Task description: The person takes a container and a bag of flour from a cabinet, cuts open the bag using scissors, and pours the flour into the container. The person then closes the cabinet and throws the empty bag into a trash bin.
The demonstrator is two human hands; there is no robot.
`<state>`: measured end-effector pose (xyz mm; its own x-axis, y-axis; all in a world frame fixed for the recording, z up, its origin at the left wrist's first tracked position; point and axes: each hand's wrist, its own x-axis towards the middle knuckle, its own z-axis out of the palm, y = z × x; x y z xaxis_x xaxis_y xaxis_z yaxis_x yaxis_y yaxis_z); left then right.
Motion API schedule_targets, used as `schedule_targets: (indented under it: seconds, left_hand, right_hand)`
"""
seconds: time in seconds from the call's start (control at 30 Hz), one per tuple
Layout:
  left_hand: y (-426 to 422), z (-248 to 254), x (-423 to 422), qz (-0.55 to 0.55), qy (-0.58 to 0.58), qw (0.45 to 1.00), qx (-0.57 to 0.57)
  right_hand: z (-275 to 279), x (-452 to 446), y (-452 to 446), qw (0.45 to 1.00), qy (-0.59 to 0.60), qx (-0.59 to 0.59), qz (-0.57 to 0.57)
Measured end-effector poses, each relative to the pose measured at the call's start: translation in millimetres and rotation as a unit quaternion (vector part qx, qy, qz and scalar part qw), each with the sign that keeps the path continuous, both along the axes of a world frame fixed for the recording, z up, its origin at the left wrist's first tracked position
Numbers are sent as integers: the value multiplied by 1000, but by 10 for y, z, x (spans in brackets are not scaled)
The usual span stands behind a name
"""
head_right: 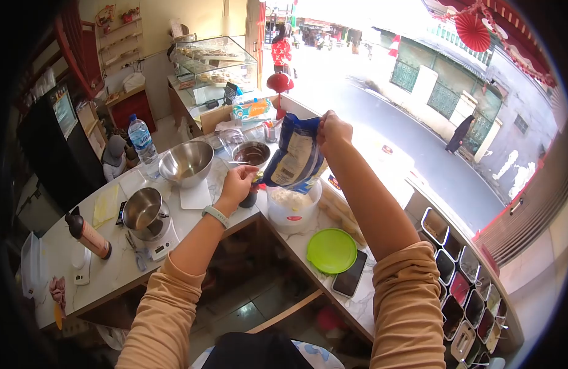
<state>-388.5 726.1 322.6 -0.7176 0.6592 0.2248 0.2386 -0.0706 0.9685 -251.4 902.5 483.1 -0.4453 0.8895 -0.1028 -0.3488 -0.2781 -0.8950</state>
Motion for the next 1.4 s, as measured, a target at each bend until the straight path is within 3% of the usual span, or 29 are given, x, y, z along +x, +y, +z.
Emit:
schedule_targets:
  seconds: [0.3,0.8,1.0,1.17,1.4]
  left_hand:
    - [-76,-214,-10,-23,-185,982,11]
    - [29,-81,86,-41,-203,978,27]
    - [19,-229,71,-39,-183,982,17]
    - [23,-323,238,-16,-192,981,-4]
    - [-107,-479,349,-4,-252,968,-10]
  right_hand:
    - [111,-39,-196,998,-30,56,12]
    - [-107,18,157,997,6,73,25]
    - [-133,25,216,993,34,65,96]
    - [-179,26,87,988,-23,96,122]
    - [-247,-57,-134,974,-4,129,186]
